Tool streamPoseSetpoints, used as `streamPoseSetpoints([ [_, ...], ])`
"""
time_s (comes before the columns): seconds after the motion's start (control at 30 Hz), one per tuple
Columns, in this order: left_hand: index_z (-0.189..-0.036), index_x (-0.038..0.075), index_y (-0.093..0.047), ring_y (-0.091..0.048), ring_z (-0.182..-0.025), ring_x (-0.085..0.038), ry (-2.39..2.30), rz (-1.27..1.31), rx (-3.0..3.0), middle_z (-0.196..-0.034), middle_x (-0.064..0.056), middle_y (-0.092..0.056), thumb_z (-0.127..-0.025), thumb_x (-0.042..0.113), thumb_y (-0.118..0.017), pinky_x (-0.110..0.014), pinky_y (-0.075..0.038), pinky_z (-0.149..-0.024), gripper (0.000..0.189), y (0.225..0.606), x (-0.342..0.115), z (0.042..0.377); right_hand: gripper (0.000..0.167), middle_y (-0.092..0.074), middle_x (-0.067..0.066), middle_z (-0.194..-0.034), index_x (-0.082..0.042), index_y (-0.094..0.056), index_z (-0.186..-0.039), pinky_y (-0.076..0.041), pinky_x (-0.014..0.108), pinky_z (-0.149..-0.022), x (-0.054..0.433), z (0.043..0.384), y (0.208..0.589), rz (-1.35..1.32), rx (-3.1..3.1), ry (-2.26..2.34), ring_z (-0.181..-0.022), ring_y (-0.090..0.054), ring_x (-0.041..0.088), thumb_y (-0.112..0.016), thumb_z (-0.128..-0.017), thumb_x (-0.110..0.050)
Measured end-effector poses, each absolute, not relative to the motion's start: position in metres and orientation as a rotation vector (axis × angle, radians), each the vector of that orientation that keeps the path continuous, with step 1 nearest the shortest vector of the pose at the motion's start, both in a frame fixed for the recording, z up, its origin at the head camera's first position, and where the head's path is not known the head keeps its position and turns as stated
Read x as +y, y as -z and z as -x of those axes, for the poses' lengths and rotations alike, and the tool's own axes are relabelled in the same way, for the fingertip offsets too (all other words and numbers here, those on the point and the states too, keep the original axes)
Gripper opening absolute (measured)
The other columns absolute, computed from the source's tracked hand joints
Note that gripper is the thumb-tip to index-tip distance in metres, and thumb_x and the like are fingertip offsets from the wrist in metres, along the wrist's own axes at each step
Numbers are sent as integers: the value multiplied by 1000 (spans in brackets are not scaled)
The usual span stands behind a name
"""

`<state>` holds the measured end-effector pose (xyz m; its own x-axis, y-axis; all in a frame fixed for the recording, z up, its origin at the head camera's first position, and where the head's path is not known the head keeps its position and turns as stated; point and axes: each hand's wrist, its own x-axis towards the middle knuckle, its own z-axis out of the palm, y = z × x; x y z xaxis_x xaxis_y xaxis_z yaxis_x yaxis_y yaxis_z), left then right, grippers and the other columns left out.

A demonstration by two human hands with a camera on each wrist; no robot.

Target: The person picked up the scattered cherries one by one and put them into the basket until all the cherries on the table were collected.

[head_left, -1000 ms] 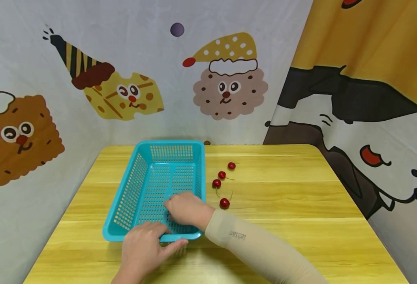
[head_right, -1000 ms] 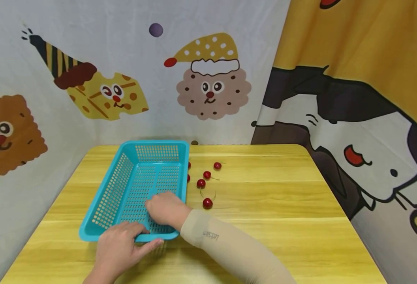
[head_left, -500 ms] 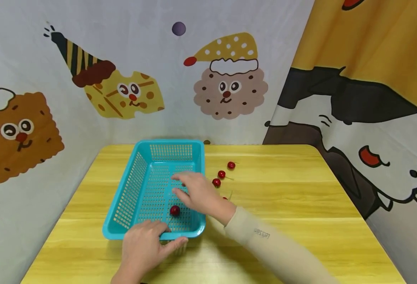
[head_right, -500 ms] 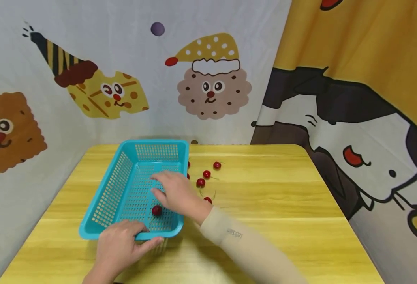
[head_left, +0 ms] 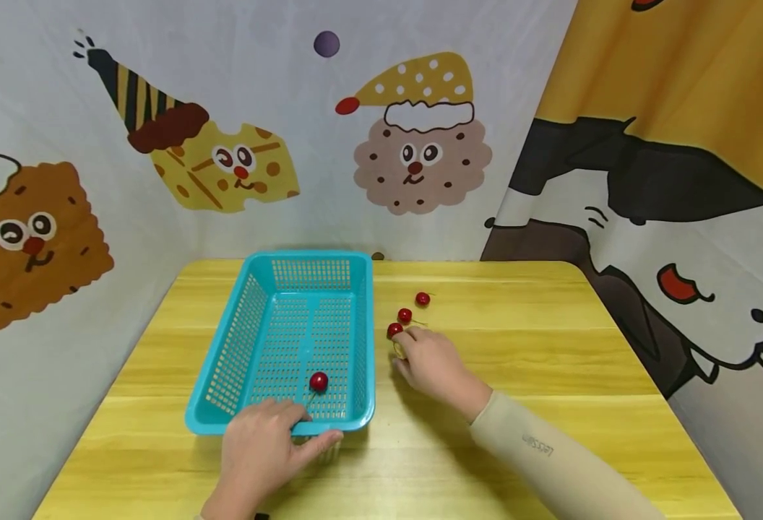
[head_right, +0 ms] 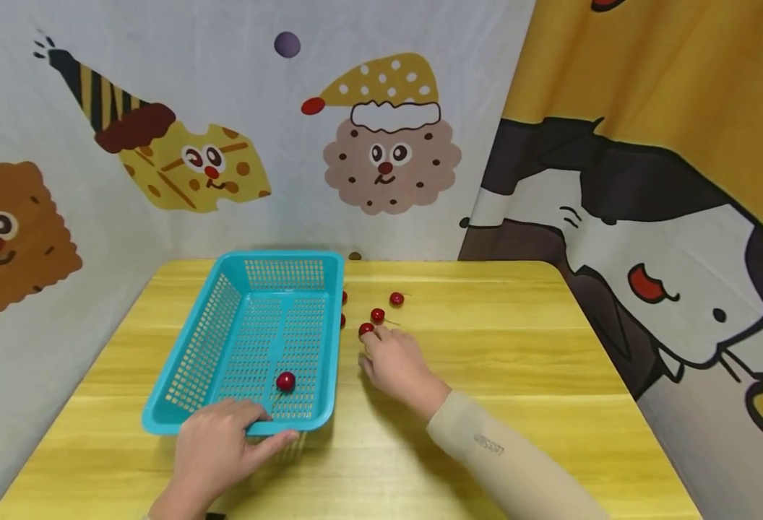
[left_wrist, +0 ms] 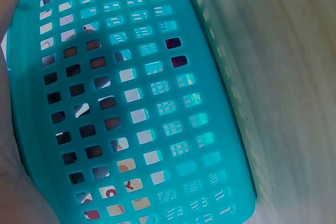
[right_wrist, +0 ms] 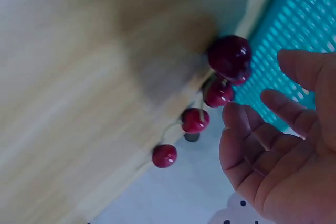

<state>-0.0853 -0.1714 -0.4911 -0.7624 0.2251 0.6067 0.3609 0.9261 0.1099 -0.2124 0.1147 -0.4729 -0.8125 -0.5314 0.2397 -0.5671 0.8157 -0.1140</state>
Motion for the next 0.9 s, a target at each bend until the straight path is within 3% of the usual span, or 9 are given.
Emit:
streamPoseSetpoints([
  [0.2, -69, 28, -71, -64, -56, -8, 302, 430, -2440, -68, 13, -72, -84, 90, -58, -17, -37, -49, 65, 491, -170, 86, 31, -74, 9, -105, -8, -72, -117, -63, 42, -75, 119, 208, 488, -897, -2807, -146, -87, -73, 27, -81, -95, -29],
  [0.37, -69, 27, -71, -63, -56, -8, 310, 430, -2429, -67, 14, -71, -85, 90, -57, -17, -37, -49, 66, 491, -169, 85, 26, -74, 6, -99, -12, -73, -110, -61, 39, -70, 120, 204, 495, -932, -2788, -123, -83, -72, 23, -83, -94, -29],
  [0.57, -69, 27, -70, -62, -56, -8, 300, 423, -2438, -66, 14, -70, -85, 91, -56, -18, -38, -50, 67, 492, -170, 86, 18, -72, 2, -93, -13, -74, -103, -59, 38, -73, 123, 201, 497, -961, -2769, -149, -84, -71, 20, -85, -92, -24],
  [0.9, -69, 28, -70, -61, -56, -7, 280, 407, -2459, -66, 14, -69, -83, 91, -57, -17, -37, -51, 67, 489, -170, 83, 22, -75, 8, -98, -5, -75, -111, -64, 39, -75, 117, 206, 483, -942, -2841, -338, -85, -74, 22, -83, -93, -14],
])
